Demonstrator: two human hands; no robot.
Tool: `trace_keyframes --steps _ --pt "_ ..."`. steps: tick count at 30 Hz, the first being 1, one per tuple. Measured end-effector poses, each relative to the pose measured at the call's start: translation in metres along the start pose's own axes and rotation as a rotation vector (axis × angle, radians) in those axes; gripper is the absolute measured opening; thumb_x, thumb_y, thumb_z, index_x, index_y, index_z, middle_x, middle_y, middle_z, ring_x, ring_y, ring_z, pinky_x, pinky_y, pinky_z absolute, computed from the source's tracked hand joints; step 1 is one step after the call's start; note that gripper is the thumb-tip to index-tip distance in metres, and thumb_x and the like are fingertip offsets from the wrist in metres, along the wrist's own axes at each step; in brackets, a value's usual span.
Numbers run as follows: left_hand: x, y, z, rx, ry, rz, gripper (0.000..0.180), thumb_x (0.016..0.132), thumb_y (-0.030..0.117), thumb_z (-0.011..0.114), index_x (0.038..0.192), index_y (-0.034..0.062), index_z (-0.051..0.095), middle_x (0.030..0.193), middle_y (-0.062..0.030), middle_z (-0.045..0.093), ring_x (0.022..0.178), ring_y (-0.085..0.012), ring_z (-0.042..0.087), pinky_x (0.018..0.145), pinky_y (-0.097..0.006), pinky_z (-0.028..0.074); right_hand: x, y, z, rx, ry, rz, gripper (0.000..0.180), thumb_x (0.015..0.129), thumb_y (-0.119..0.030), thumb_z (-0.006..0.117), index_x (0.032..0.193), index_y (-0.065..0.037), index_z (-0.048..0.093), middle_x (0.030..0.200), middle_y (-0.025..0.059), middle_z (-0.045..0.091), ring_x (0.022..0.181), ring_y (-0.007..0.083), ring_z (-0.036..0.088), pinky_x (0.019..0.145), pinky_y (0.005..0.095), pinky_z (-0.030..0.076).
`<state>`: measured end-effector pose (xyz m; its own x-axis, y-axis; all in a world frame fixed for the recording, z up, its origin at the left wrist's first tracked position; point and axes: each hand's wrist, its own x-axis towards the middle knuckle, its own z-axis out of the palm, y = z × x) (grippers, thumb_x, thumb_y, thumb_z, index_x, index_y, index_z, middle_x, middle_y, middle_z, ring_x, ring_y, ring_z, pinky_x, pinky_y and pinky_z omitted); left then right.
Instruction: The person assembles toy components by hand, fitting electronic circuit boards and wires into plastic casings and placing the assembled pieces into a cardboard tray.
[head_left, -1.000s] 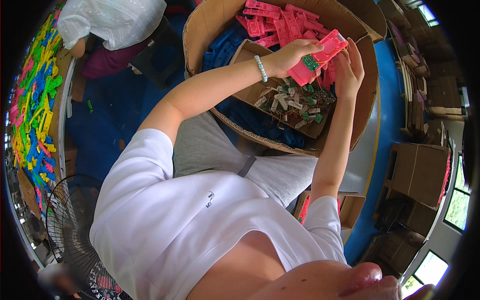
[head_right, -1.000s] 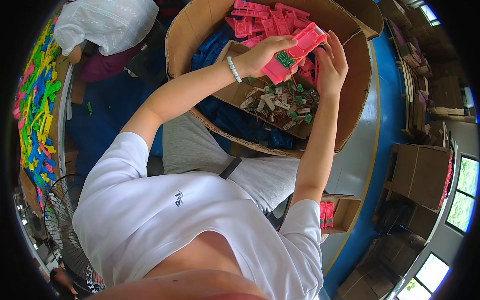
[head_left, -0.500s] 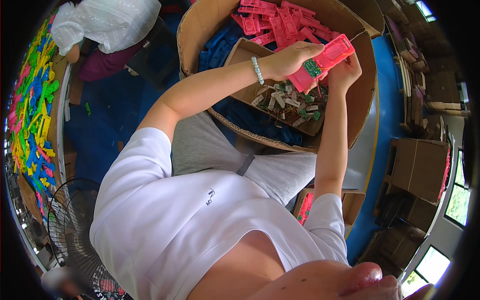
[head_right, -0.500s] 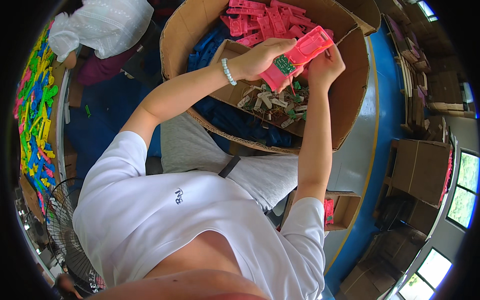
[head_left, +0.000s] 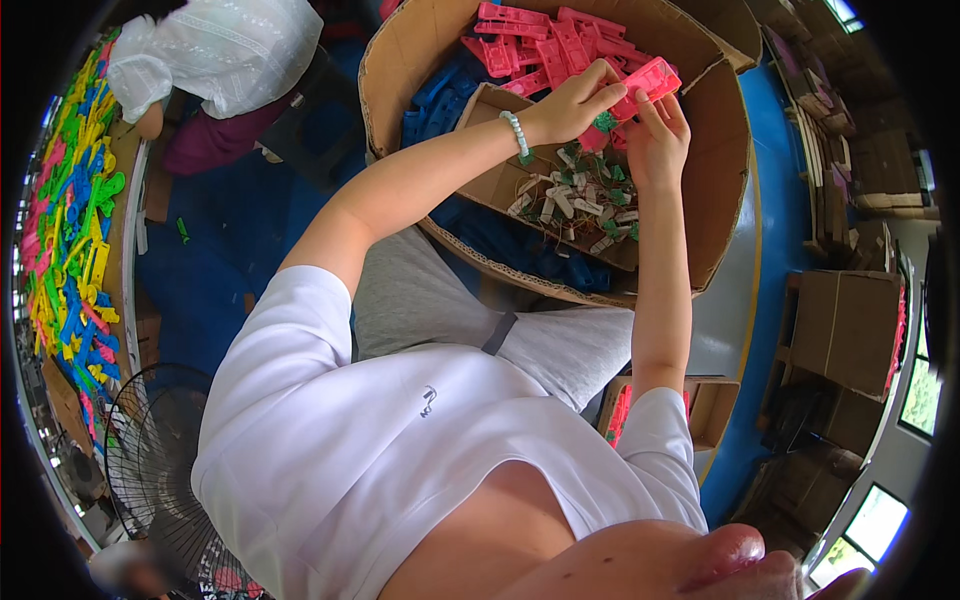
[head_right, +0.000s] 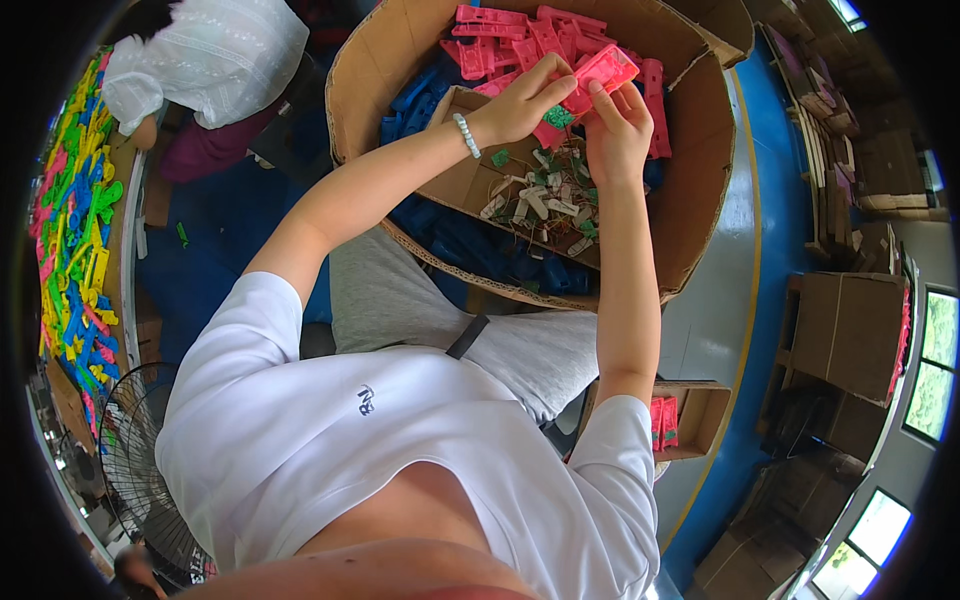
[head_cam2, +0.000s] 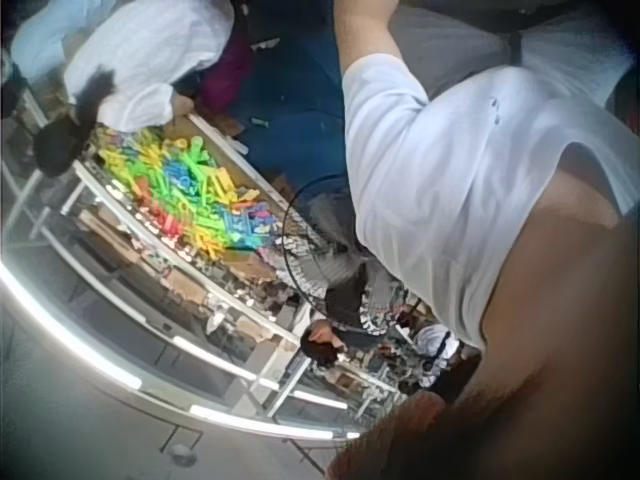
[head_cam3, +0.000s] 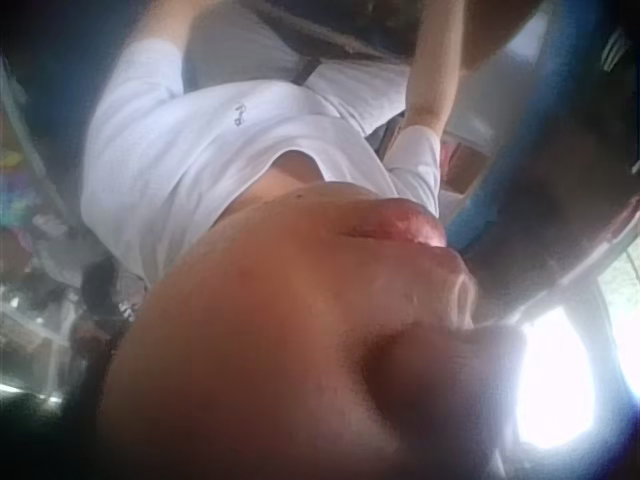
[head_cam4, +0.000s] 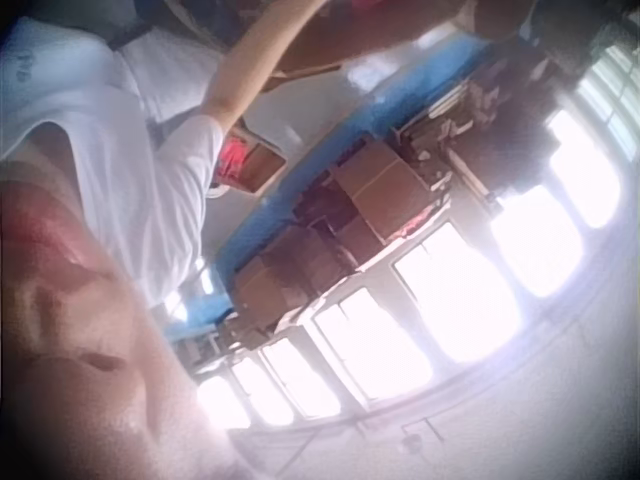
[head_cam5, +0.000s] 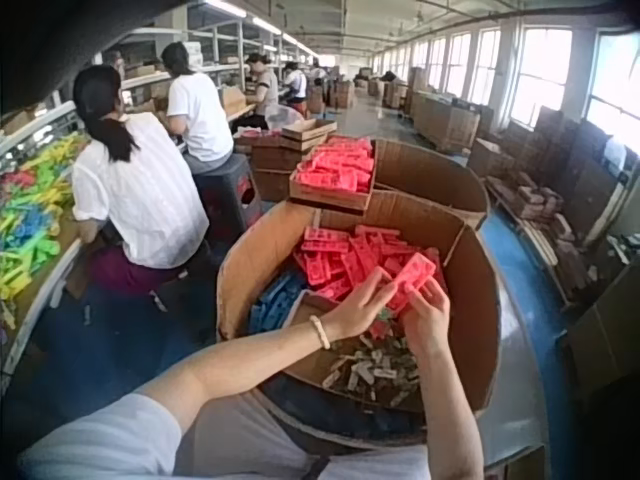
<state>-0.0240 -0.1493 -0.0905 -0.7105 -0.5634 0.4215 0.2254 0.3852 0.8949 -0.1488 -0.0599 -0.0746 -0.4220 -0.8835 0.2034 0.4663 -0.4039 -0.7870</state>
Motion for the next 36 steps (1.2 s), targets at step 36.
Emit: trace_keyframes --steps 36 --pt "-0.042 -0.068 0.040 0.309 -0.610 -0.219 0.039 0.098 0.021 0.056 0.135 0.0104 0.049 0.101 -0.0079 0.068 0.082 -0.0133 0.066 0.074 -0.027 0.054 -0.443 -0.148 -0.440 -1.980 0.676 0.491 0.015 0.084 -0.017 0.057 0.096 -0.014 0.065 0.087 0.0162 0.068 0.086 0.0404 0.065 0.069 0.0497 0.050"
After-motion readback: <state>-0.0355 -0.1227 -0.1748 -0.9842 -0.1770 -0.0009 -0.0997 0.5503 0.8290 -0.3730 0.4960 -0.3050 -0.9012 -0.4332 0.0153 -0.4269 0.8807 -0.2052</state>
